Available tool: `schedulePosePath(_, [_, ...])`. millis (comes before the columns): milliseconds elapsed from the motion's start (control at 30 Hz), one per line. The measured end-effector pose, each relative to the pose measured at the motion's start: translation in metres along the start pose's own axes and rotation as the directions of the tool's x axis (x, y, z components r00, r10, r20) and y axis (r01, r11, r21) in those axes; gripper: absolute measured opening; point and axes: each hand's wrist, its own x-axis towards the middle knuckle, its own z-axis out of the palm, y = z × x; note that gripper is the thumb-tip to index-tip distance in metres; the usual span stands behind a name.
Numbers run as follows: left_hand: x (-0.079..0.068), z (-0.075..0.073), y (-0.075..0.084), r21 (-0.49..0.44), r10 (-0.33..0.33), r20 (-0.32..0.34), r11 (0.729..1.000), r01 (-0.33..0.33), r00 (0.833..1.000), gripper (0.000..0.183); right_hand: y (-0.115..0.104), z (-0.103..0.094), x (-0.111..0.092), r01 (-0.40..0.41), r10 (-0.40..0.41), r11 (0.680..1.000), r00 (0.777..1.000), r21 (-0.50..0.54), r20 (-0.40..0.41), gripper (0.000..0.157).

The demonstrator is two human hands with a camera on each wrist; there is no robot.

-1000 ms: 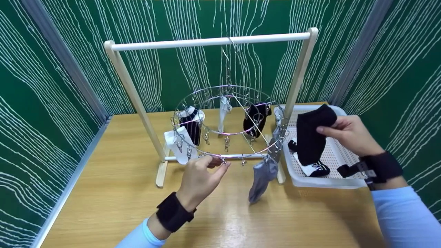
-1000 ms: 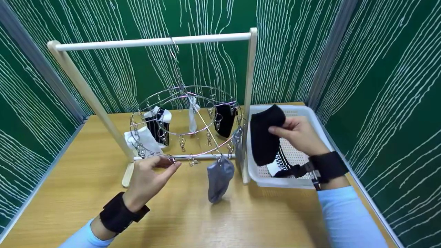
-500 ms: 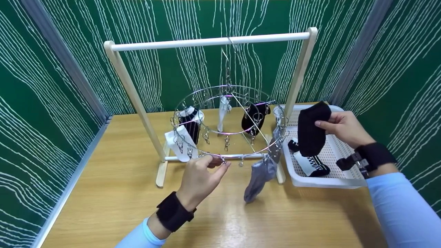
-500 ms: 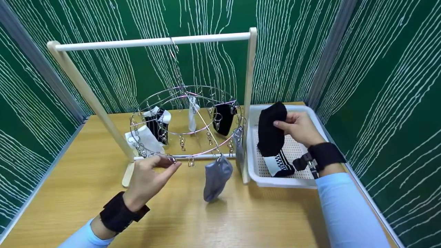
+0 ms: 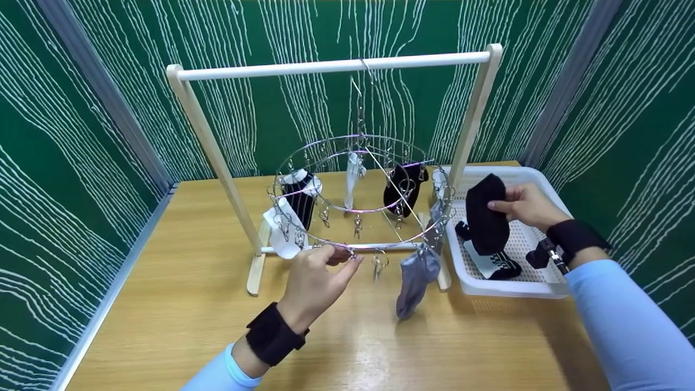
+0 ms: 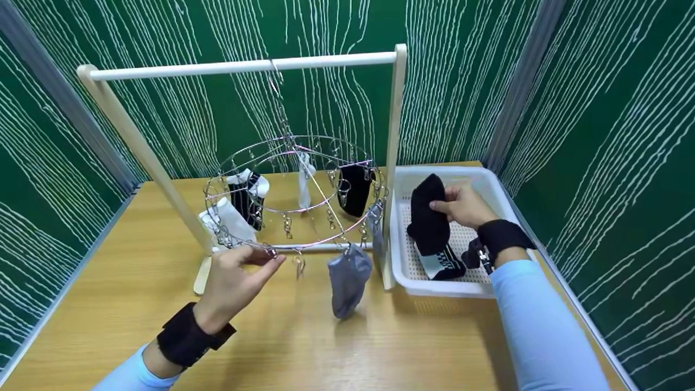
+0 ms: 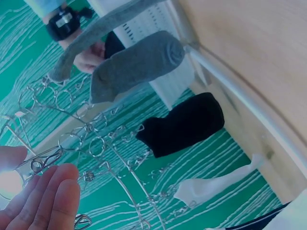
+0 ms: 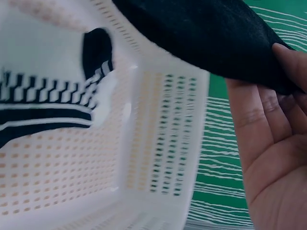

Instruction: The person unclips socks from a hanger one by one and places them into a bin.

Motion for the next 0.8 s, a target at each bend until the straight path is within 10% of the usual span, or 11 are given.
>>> schedulePosePath(800, [0.000, 0.000, -0.001, 0.024, 0.009, -0.007, 1.000, -0.009, 1.000, 0.015, 0.036, 0.017, 0.018, -0.126, 0.206, 0.933, 0.955, -0.336, 0.213, 0.022])
